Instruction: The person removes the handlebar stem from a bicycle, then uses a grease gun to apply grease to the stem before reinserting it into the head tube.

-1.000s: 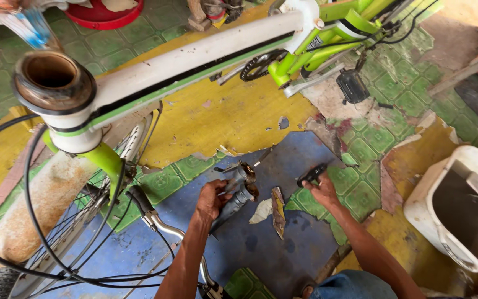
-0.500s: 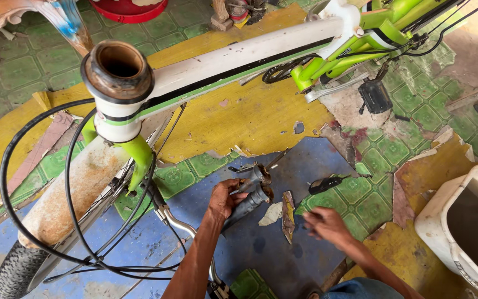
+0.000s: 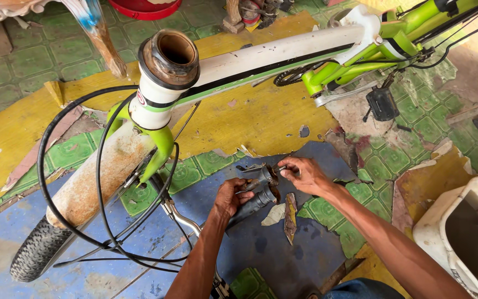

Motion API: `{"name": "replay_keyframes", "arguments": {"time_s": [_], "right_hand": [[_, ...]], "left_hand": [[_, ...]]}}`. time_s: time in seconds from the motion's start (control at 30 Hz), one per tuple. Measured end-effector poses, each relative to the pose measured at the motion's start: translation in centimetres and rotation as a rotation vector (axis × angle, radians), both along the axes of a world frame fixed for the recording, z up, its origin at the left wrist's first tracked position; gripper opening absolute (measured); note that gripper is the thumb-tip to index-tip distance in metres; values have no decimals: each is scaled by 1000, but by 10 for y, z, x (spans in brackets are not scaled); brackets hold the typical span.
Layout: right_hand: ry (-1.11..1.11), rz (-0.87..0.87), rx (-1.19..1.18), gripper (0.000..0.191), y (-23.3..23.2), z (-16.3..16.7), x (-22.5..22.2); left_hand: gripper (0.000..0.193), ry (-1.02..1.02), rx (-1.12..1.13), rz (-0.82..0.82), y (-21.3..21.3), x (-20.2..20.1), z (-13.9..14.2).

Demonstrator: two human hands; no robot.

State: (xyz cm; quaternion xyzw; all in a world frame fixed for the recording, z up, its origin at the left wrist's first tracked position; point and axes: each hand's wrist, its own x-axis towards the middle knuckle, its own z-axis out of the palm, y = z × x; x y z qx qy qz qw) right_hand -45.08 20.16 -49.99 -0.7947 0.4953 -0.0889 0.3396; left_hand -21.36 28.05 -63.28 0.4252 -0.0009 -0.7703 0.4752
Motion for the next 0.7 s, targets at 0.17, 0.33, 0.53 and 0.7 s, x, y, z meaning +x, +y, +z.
{"name": "replay_keyframes", "arguments": {"time_s": [0.17, 0.33, 0.53, 0.7], "right_hand": [[106, 55, -31, 25, -8, -6, 0], [33, 159, -20, 23, -10, -3, -2], [87, 173, 15, 22, -7, -4, -7], [-129, 133, 54, 20, -8, -16, -11]], "left_hand": [[20, -18, -12, -5, 4, 0, 1], [21, 18, -32, -5, 6, 4, -4], [30, 26, -64, -57, 13, 10, -4], [31, 101, -107, -70, 19, 16, 0]]}}
